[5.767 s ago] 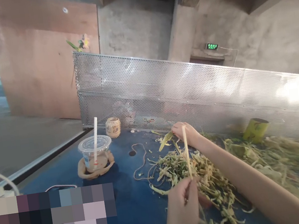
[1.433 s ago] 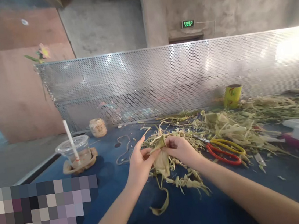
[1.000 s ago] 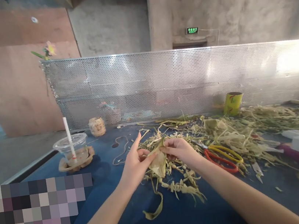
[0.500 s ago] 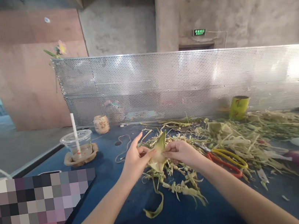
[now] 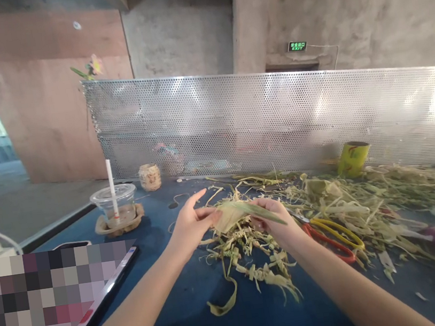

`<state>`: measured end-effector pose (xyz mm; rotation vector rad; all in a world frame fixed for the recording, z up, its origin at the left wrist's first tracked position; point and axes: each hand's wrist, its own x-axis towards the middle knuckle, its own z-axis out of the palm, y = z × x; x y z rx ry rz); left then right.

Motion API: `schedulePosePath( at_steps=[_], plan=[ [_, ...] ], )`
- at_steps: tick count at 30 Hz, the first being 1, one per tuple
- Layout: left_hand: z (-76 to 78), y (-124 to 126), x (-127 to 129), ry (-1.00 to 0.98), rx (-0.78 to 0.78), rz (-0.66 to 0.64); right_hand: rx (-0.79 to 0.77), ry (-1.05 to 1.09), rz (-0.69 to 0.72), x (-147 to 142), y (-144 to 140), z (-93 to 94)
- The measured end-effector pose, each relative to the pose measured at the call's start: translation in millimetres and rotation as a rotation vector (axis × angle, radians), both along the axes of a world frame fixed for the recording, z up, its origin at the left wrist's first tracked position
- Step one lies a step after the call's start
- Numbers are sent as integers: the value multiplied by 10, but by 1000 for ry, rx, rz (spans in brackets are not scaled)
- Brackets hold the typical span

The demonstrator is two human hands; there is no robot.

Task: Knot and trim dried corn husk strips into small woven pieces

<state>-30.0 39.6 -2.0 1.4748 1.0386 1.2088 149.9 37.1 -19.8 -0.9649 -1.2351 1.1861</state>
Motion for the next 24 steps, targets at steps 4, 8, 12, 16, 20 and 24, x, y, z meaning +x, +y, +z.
schedulePosePath(
  at_steps=[4, 8, 12, 16, 20, 24],
  plan=[
    [23, 67, -118, 31, 110, 31, -9, -83, 184, 54, -2, 24],
    [23, 51, -149, 301, 373, 106, 140, -351, 210, 181, 22, 131],
    [10, -48, -47, 477, 558, -27, 284, -562, 170, 159, -43, 197],
    [-14, -108, 34, 369, 574, -59, 254, -698, 259, 20, -111, 98],
    [-33, -112, 50, 156, 374, 1, 221, -589, 146, -35, -85, 15],
    [-36, -105, 52, 59, 125, -51, 146, -415, 117, -9, -66, 39]
  ],
)
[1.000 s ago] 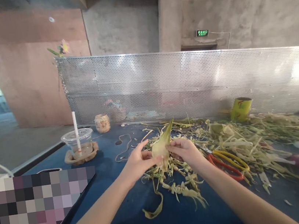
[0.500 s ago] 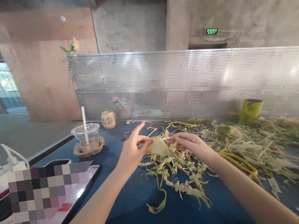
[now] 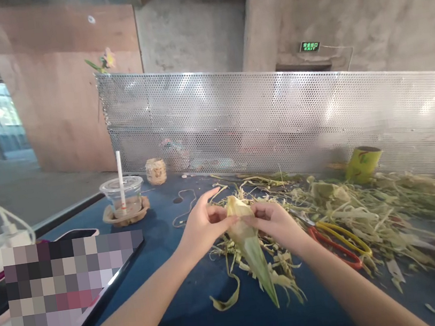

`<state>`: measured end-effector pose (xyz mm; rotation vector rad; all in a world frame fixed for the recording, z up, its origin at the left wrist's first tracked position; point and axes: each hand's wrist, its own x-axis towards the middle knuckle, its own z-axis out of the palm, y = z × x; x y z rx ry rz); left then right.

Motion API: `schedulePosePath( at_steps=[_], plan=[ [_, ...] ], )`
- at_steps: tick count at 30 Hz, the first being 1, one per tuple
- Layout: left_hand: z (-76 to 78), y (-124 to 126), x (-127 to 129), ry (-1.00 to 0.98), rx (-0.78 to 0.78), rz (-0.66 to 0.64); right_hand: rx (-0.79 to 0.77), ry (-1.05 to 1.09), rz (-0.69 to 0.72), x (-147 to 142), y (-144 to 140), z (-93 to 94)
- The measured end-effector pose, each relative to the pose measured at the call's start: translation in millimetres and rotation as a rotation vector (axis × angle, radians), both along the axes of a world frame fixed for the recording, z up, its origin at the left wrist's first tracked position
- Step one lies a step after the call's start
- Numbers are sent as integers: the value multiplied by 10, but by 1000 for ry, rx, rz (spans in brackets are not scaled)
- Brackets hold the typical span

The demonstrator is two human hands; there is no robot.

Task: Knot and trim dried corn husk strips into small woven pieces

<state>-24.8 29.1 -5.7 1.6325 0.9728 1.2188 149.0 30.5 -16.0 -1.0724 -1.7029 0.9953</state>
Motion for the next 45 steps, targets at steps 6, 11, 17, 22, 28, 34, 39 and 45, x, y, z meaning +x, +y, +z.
schedulePosePath(
  at_steps=[6, 11, 17, 22, 28, 34, 39, 45],
  plan=[
    [0, -11, 1, 10, 54, 80, -114, 92, 67, -17, -51, 52],
    [-26, -64, 33, 174, 222, 75, 132, -51, -34, -47, -36, 9],
    [-52, -78, 23, 275, 289, 61, 226, -201, -166, -61, -34, -13],
    [-67, -68, 22, 270, 267, 42, 308, -338, -209, -77, -62, -14],
    [-86, -76, 35, 306, 247, 114, 463, -560, -290, -101, -100, -49],
    [-111, -86, 61, 313, 272, 123, 483, -444, -273, -143, -83, -117],
    [-92, -125, 99, 325, 301, 153, 539, -413, -296, -194, -136, -119],
    [-82, -84, 88, 231, 217, 140, 515, -380, -318, -198, -163, -29]
  ],
)
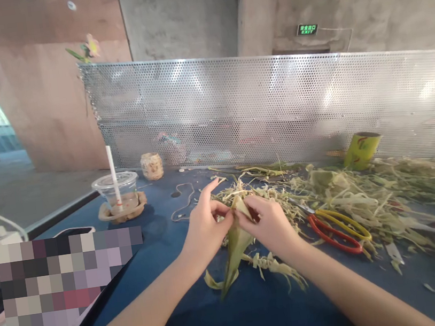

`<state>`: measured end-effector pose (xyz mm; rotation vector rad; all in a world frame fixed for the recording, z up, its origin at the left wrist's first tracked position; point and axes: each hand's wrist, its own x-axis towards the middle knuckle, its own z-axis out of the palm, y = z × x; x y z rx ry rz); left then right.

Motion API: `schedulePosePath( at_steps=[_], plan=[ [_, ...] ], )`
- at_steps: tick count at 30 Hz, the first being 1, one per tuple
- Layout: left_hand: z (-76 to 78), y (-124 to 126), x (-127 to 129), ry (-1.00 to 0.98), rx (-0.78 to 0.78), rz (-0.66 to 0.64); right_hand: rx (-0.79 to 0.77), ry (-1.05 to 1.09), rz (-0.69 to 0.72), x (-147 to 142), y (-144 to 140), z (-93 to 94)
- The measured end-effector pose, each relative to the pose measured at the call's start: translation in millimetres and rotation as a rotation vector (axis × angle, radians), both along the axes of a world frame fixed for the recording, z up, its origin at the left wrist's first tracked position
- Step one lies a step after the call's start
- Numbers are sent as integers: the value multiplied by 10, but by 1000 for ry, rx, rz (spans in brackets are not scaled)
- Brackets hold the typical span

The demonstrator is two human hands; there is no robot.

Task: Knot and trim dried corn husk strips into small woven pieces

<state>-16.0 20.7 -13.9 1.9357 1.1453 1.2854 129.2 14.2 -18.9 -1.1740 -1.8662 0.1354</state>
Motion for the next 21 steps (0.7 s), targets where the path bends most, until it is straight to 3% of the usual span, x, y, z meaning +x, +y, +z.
schedulePosePath(
  at_steps=[7, 21],
  plan=[
    [47, 46, -22, -94, -128, -82, -245, 147, 61, 116, 75, 42],
    [29, 56, -35, -72, -84, -103, -269, 169, 60, 131, 95, 40]
  ],
)
